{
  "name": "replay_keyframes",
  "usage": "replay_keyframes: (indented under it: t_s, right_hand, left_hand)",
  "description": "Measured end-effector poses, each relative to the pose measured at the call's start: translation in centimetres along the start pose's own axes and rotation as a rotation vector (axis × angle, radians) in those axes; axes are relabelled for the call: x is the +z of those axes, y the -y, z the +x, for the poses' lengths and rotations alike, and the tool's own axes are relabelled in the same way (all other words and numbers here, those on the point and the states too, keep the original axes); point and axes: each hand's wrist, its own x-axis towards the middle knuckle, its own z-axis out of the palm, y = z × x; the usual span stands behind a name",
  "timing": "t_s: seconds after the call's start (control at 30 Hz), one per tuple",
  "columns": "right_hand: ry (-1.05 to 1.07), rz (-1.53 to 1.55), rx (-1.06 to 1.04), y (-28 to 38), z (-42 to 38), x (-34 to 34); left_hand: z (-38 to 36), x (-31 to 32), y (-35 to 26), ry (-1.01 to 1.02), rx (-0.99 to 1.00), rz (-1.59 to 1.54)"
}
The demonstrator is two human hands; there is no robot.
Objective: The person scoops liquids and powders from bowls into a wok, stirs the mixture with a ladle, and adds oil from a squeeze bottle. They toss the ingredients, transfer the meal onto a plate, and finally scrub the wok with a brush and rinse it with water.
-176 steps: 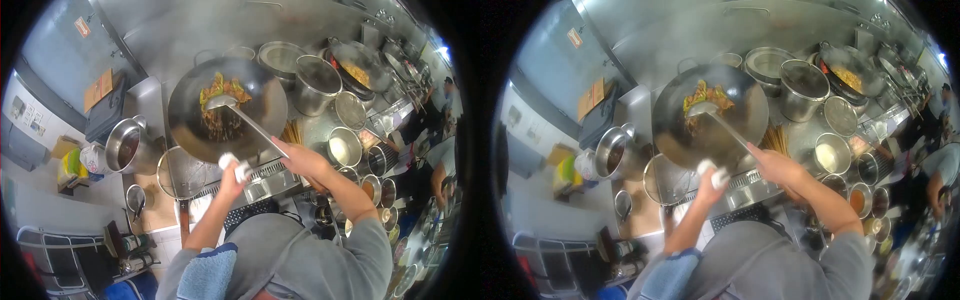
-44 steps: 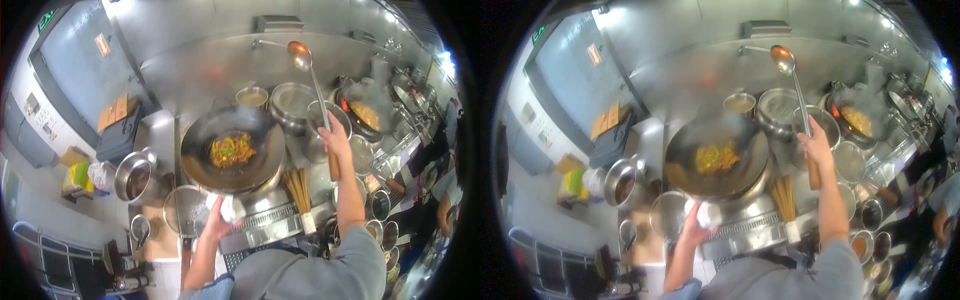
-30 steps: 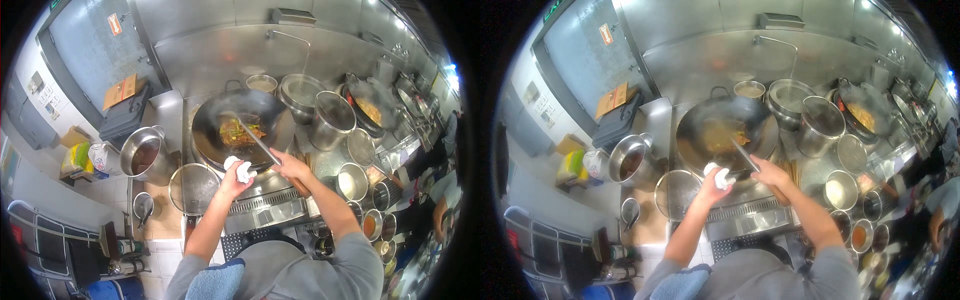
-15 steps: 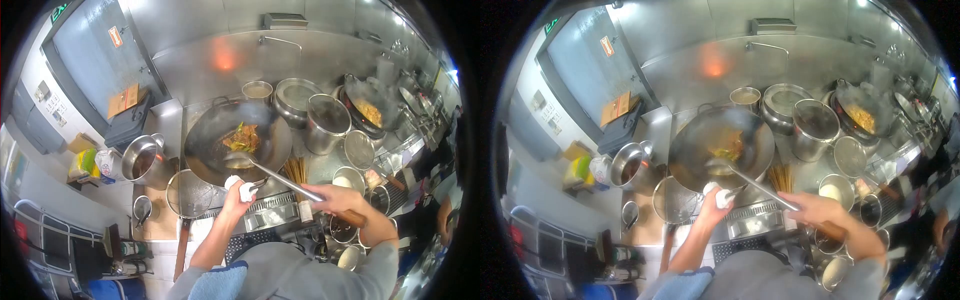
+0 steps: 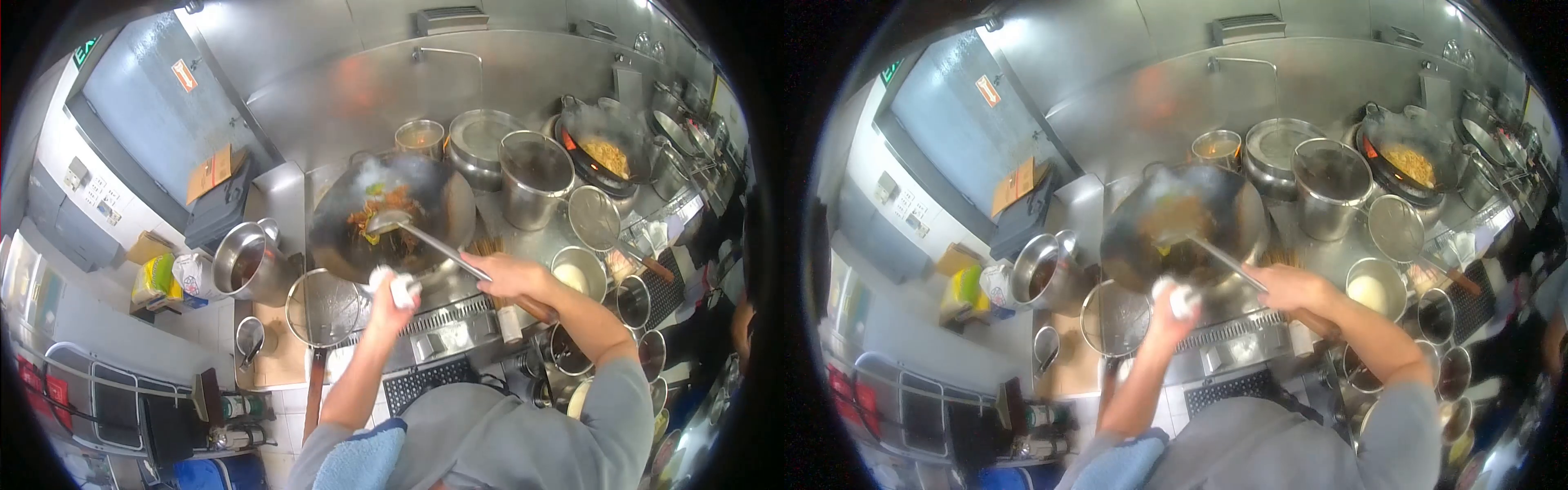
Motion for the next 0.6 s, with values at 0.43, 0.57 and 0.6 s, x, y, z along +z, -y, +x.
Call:
replay_keyframes:
  t_s: [0.43,0.57,0.6]
  right_hand:
    - [-0.035,0.21,0.237,7.4,-7.1,-0.5]
    - [0.215,0.343,0.433,8.9,-9.0,-2.7]
    - [0.147,0.26,0.346,8.3,-8.6,-2.9]
  left_hand:
    - [0.4,-1.1,-2.9,0.094,-0.113,-0.01]
    - [1.0,-0.6,-4.1,0.037,-0.163,-0.006]
    - [0.2,-0.5,-4.0,0.086,-0.165,0.026]
